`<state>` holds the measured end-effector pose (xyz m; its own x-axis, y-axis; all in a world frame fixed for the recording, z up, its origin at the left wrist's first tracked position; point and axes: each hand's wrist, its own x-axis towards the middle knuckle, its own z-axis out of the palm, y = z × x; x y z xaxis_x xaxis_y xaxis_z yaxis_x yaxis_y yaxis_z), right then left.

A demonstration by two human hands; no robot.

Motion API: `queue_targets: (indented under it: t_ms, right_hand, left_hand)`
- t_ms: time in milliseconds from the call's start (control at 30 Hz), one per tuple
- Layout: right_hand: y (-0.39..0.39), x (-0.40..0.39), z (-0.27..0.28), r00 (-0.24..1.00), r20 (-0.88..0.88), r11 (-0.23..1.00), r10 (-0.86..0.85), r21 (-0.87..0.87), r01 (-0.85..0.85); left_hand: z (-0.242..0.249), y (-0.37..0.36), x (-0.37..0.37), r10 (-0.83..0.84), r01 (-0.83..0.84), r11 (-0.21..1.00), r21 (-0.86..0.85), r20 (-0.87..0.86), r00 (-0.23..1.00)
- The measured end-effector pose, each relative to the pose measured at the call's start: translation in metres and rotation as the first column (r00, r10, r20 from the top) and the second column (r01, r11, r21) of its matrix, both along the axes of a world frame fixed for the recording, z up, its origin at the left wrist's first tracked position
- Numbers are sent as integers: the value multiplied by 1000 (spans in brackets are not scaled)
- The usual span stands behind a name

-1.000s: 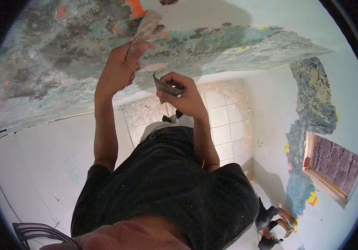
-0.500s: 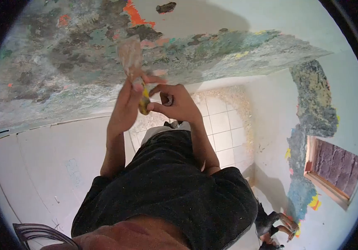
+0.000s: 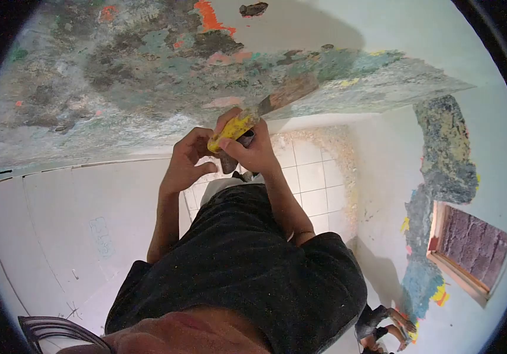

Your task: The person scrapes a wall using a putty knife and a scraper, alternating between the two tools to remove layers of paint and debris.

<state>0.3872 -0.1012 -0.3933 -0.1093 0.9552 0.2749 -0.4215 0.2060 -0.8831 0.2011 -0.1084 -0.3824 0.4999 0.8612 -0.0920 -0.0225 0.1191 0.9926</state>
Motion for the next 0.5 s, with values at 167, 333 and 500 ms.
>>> queue_targets:
  t_ms: [167, 333, 500]
  right_hand:
    - [3, 2, -2, 994, 55, 995, 93, 22, -94]
    - [14, -2, -2, 999, 40, 987, 7, 158, -13]
    - [25, 10, -15, 973, -224, 992, -51, -126, 23]
  left_hand:
    - [-8, -12, -3, 4, -8, 998, -57, -71, 997]
    - [-14, -27, -20, -5, 7, 987, -163, 13, 1000]
    - [-20, -36, -37, 97, -110, 975, -195, -73, 993]
